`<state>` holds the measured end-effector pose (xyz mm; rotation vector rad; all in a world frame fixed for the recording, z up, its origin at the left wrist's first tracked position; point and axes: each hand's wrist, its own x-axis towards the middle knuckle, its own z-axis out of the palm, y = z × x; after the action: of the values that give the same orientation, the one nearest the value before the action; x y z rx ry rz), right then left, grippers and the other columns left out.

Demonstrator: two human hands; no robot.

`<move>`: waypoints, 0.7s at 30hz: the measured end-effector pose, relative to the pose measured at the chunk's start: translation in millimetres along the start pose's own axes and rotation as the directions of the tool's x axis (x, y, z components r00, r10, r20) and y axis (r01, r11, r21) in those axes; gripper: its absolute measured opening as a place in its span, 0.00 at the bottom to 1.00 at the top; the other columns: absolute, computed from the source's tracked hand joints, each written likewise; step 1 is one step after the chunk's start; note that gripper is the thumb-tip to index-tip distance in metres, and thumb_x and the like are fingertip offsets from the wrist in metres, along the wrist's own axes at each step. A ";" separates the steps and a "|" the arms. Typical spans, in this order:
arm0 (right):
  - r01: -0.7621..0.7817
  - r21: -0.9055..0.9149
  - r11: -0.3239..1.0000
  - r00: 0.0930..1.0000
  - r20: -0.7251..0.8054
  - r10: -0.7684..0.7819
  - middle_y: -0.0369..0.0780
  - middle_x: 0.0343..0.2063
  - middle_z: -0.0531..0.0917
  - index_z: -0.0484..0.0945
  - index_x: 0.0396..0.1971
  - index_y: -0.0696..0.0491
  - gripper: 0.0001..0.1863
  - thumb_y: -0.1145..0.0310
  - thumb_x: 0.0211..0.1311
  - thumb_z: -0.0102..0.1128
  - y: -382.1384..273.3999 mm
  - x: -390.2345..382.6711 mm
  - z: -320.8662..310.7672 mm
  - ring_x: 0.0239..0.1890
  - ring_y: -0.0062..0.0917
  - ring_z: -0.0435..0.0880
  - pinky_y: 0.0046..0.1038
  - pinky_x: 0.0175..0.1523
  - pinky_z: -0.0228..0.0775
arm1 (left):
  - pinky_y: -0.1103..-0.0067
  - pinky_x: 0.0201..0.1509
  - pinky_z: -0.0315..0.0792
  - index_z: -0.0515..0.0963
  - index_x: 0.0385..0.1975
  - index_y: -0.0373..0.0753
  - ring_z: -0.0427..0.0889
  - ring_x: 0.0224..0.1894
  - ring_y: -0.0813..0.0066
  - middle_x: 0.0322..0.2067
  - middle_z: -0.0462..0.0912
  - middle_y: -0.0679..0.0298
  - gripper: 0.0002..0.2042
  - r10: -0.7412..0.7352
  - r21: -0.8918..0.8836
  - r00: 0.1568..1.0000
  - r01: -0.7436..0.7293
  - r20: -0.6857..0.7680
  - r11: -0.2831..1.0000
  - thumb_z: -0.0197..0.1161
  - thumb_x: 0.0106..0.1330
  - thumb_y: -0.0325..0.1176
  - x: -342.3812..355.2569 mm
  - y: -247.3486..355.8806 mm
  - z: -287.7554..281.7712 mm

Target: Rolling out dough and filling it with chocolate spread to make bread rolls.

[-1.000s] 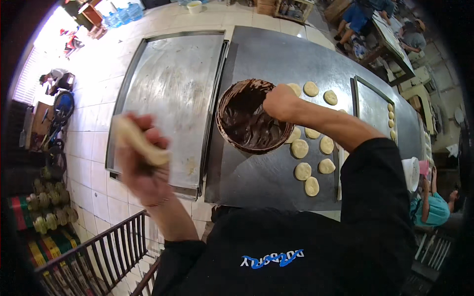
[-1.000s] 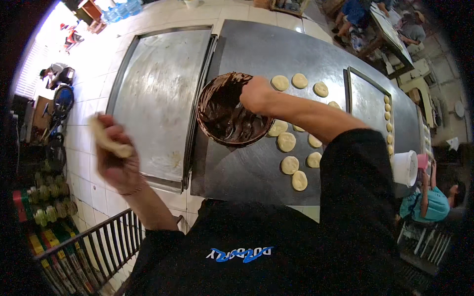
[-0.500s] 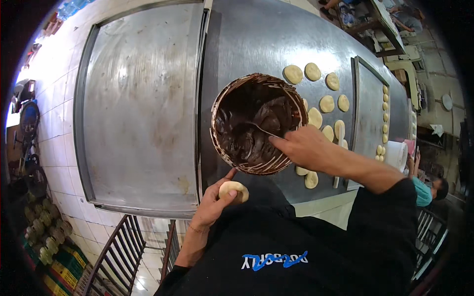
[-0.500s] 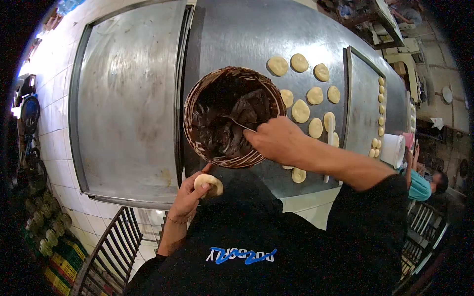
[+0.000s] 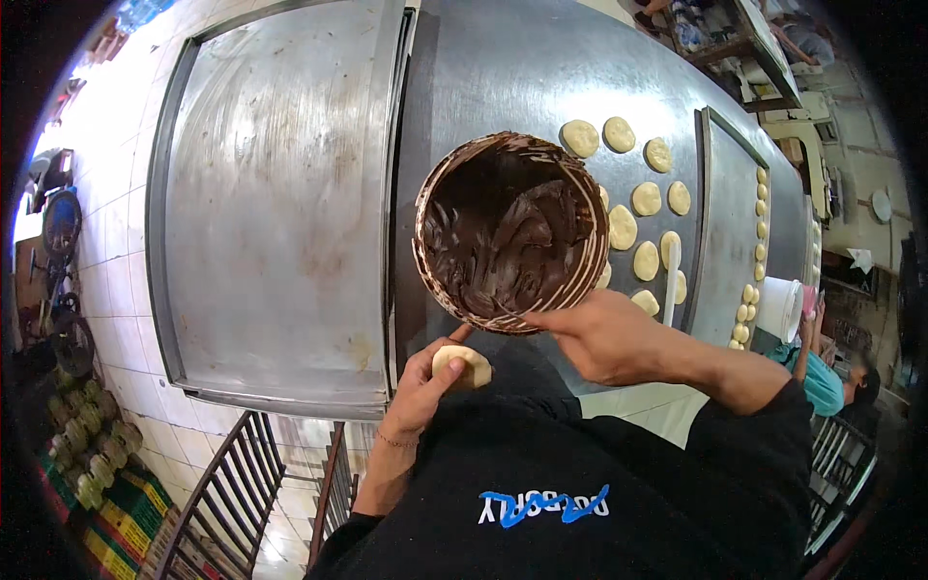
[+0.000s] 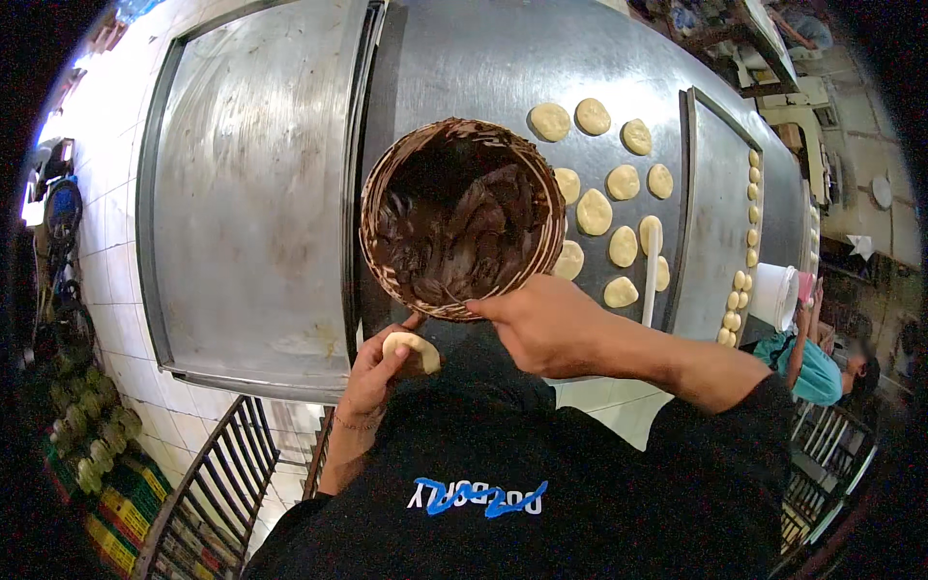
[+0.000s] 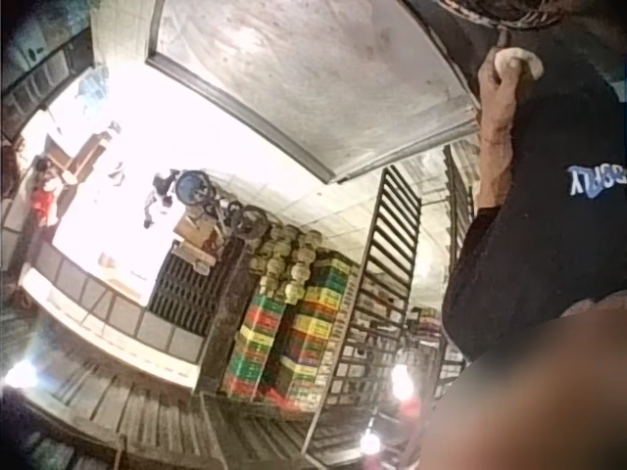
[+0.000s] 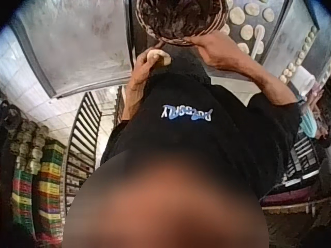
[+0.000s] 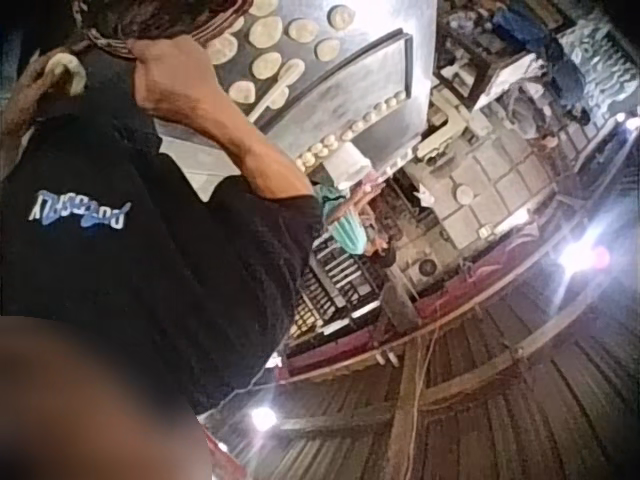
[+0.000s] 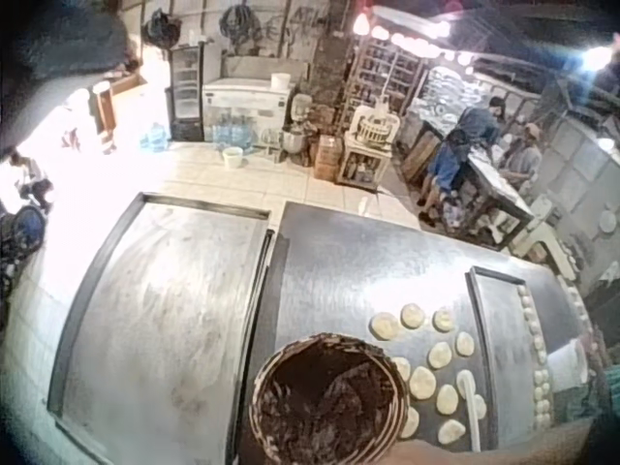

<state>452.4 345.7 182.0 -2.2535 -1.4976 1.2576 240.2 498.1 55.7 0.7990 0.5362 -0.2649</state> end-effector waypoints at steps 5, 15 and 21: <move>-0.080 0.153 0.985 0.948 -0.292 0.123 0.54 0.28 0.81 0.78 0.45 0.60 0.17 0.77 0.55 0.51 16.3 15.2 26.1 0.30 0.45 0.82 0.36 0.37 0.74 | 0.78 0.51 0.74 0.73 0.47 0.32 0.78 0.48 0.75 0.50 0.77 0.59 0.15 0.007 -0.191 0.993 -0.030 -0.121 0.981 0.51 0.71 0.39 -1.4 7.0 18.5; 0.148 0.918 0.367 0.931 -0.254 0.261 0.37 0.21 0.79 0.74 0.54 0.54 0.17 0.70 0.67 0.48 -11.4 -27.2 72.1 0.18 0.11 0.66 0.17 0.24 0.62 | 0.76 0.44 0.77 0.73 0.44 0.32 0.81 0.43 0.70 0.42 0.80 0.57 0.19 0.250 -0.015 0.857 -0.288 -0.450 0.958 0.51 0.71 0.45 -27.8 -22.5 9.7; 0.312 0.947 0.076 0.943 -0.318 0.092 0.36 0.27 0.80 0.63 0.62 0.52 0.21 0.69 0.70 0.47 -5.8 -74.5 111.6 0.21 0.10 0.66 0.14 0.27 0.61 | 0.69 0.54 0.73 0.69 0.52 0.30 0.77 0.51 0.63 0.49 0.76 0.53 0.27 0.298 -0.211 0.863 -0.407 -0.408 0.889 0.40 0.73 0.52 -26.7 10.2 86.8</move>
<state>358.1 253.7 155.5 -1.1528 -0.2730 1.1730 252.9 441.7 126.3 0.6437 0.7447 0.3132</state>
